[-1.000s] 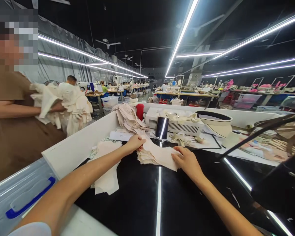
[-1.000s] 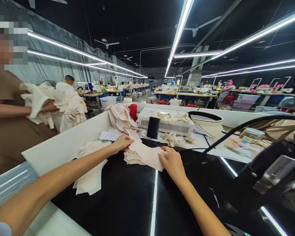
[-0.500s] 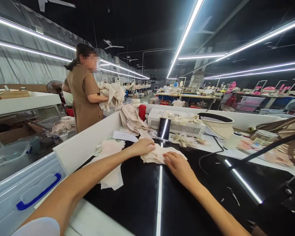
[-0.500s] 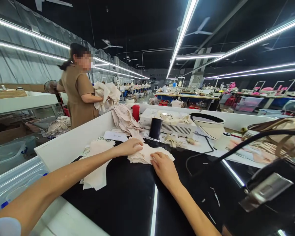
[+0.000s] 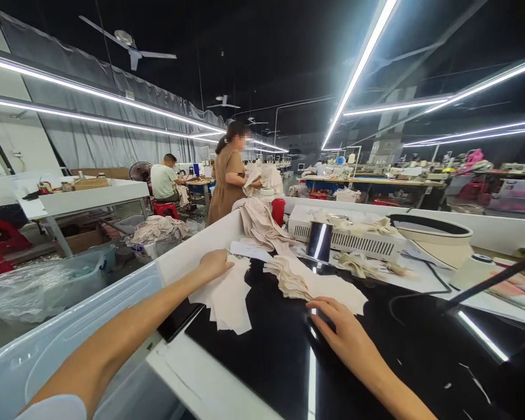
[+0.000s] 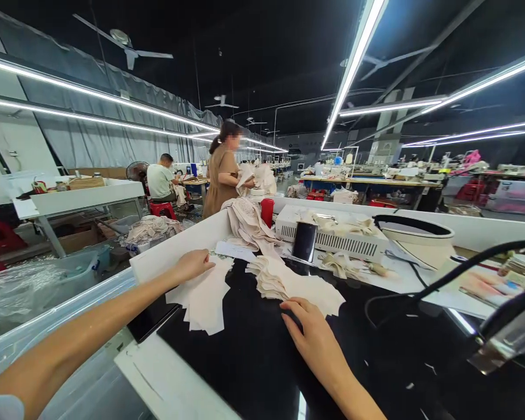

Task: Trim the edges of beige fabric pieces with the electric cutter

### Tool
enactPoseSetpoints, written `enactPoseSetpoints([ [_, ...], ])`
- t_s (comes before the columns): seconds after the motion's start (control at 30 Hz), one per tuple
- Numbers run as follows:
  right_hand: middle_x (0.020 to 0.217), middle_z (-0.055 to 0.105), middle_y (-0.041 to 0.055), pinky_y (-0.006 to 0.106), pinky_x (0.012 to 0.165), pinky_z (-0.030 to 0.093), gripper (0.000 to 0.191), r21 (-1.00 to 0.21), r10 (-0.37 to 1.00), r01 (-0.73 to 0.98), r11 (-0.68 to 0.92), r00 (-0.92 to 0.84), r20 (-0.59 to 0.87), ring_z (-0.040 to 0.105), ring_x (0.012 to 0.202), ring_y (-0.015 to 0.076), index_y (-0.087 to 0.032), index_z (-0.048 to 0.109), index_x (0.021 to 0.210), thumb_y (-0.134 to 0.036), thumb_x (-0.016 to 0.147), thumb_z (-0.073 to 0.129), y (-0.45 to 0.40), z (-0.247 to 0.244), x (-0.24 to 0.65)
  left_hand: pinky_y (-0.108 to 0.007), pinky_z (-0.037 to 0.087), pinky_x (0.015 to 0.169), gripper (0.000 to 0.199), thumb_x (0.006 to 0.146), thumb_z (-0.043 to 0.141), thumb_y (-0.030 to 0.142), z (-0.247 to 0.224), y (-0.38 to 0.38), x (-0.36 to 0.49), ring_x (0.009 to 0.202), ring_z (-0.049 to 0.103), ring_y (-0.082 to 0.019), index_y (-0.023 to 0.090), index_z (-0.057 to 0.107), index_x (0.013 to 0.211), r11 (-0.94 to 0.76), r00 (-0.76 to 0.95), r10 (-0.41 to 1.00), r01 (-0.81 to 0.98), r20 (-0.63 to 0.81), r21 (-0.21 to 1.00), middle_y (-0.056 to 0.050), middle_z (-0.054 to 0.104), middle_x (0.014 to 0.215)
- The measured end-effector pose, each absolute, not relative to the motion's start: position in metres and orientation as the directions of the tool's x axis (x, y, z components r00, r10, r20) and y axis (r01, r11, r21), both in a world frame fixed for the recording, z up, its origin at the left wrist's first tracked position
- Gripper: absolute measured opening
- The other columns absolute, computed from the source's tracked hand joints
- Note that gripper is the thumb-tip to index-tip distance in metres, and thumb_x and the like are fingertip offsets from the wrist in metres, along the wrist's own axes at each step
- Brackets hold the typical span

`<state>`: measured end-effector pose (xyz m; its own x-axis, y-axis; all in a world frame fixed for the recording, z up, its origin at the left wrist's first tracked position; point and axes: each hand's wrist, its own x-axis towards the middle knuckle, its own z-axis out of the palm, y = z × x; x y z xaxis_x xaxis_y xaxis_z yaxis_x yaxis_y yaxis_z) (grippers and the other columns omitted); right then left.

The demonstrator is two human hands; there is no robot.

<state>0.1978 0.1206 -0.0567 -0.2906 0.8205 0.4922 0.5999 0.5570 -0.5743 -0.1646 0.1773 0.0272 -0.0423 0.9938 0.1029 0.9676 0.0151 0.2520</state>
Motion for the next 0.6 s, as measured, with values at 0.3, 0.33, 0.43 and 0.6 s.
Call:
enactPoseSetpoints([
  [0.3, 0.127, 0.071, 0.0097, 0.055, 0.109, 0.051, 0.034, -0.658, 0.861, 0.558, 0.506, -0.369, 0.349, 0.067, 0.120, 0.0352, -0.031, 0.077, 0.103, -0.053, 0.093, 0.054, 0.104, -0.055, 0.190, -0.045, 0.059, 0.096, 0.032, 0.105, 0.066, 0.037, -0.001, 0.159, -0.169, 0.111, 0.066, -0.025, 0.015, 0.064, 0.128, -0.006, -0.041, 0.991, 0.938, 0.129, 0.347, -0.011, 0.064, 0.128],
  [0.33, 0.127, 0.071, 0.0094, 0.055, 0.109, 0.051, 0.035, -0.665, 0.865, 0.556, 0.499, -0.368, 0.342, 0.067, 0.120, 0.0354, -0.031, 0.077, 0.103, -0.055, 0.093, 0.054, 0.103, -0.056, 0.190, -0.045, 0.059, 0.097, 0.031, 0.105, 0.066, 0.037, 0.000, 0.157, -0.168, 0.111, 0.066, -0.024, 0.016, 0.064, 0.128, -0.014, -0.040, 0.989, 0.931, 0.141, 0.364, -0.011, 0.064, 0.128],
  [0.43, 0.124, 0.073, 0.0092, 0.055, 0.109, 0.052, 0.040, -0.695, 0.874, 0.535, 0.481, -0.360, 0.327, 0.069, 0.118, 0.0370, -0.032, 0.079, 0.101, -0.063, 0.088, 0.058, 0.101, -0.060, 0.191, -0.045, 0.059, 0.097, 0.030, 0.105, 0.065, 0.037, 0.005, 0.151, -0.165, 0.111, 0.066, -0.024, 0.016, 0.065, 0.126, -0.038, -0.046, 0.981, 0.908, 0.189, 0.416, -0.011, 0.065, 0.127],
  [0.6, 0.112, 0.079, 0.0092, 0.052, 0.100, 0.060, 0.055, -0.815, 0.933, 0.486, 0.316, -0.317, 0.173, 0.073, 0.108, 0.0400, -0.033, 0.083, 0.095, -0.080, 0.071, 0.067, 0.090, -0.051, 0.176, -0.041, 0.057, 0.093, 0.019, 0.103, 0.066, 0.032, 0.017, 0.136, -0.149, 0.102, 0.066, -0.021, 0.014, 0.067, 0.110, -0.135, -0.010, 0.964, 0.842, 0.266, 0.522, -0.007, 0.068, 0.112],
])
